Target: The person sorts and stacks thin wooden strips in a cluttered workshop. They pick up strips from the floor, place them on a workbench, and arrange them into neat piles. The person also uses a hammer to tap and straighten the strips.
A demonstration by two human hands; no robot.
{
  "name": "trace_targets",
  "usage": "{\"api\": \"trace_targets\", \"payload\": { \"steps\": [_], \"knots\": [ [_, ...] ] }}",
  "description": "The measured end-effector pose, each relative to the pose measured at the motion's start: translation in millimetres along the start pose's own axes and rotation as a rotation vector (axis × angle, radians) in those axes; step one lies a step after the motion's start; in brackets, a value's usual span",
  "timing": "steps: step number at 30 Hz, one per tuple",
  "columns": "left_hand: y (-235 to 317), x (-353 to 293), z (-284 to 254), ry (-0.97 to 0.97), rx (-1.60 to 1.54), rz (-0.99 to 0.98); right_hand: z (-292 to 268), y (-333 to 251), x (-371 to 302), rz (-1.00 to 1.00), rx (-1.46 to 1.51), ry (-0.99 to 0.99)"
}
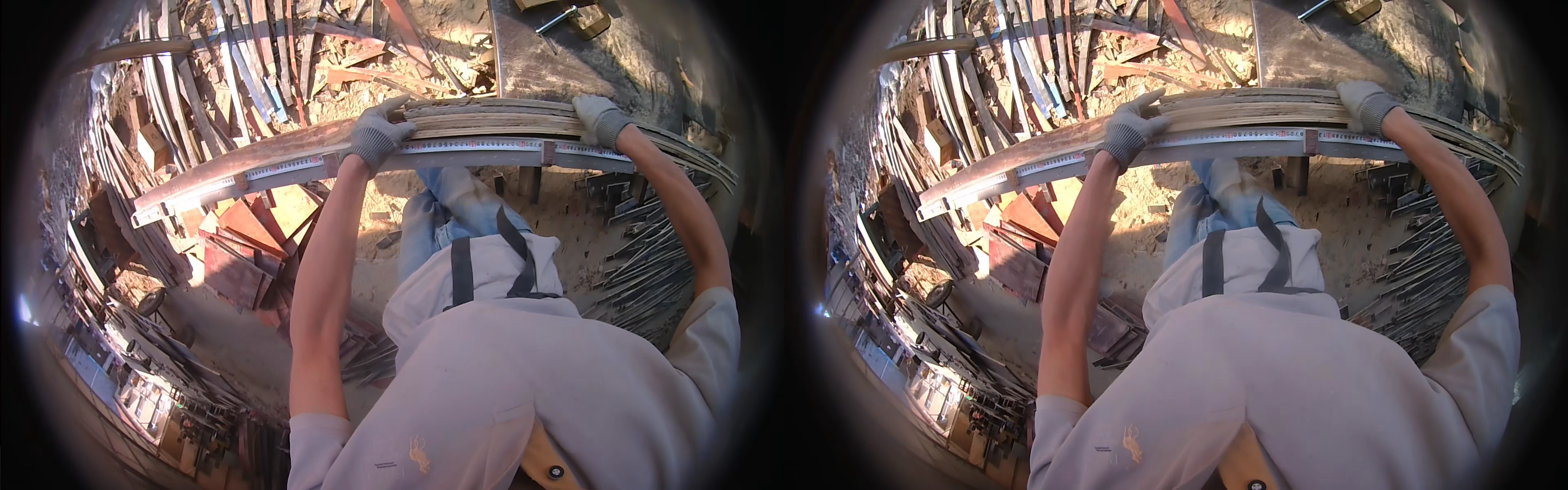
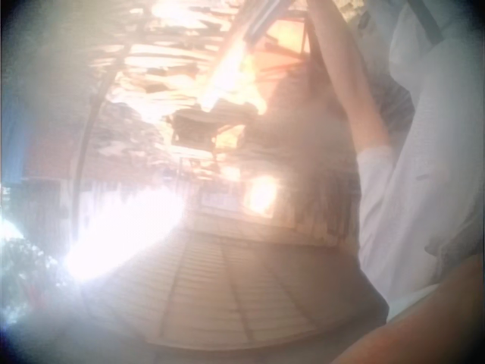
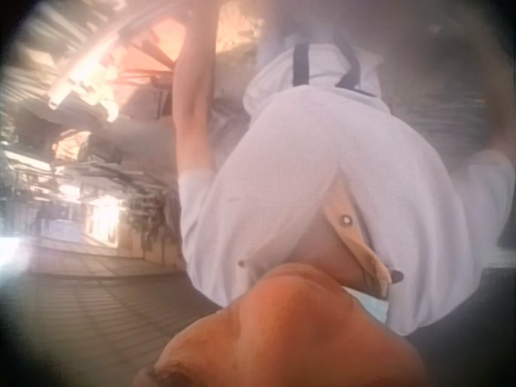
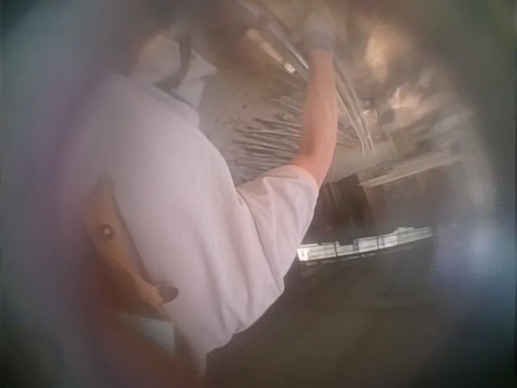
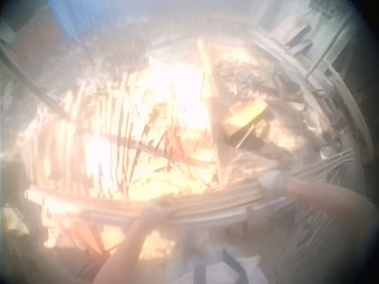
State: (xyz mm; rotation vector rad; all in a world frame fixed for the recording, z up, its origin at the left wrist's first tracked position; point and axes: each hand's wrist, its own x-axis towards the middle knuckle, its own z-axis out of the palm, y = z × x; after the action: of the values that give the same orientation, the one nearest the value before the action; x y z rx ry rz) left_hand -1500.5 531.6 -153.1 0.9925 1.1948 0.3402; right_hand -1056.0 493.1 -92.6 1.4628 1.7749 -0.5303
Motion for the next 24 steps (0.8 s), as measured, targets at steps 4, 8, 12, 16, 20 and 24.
{"api": "trace_targets", "payload": {
  "steps": [4,8,12,16,20,24],
  "knots": [
    [6.2,-9.3,20.7,0.081,0.689,-0.022,8.2,-3.6,-1.2,0.008,-0.057,-0.070],
    [16.6,-14.1,46.2,0.226,0.804,-0.173,16.1,-4.6,-2.0,-0.070,-0.056,0.022],
    [18.5,-36.3,91.0,0.285,1.130,-0.127,30.2,-9.4,-8.3,-0.056,-0.091,-0.004],
    [4.2,-61.7,148.0,0.101,1.561,0.174,45.9,-24.0,-13.6,-0.148,-0.049,0.024],
    [-14.3,-60.7,193.8,-0.074,1.762,0.197,54.8,-33.0,-25.3,-0.145,-0.021,0.008],
    [-25.3,-69.7,209.5,-0.020,1.739,0.276,64.8,-30.3,-44.9,-0.153,-0.024,-0.008]
  ]
}}
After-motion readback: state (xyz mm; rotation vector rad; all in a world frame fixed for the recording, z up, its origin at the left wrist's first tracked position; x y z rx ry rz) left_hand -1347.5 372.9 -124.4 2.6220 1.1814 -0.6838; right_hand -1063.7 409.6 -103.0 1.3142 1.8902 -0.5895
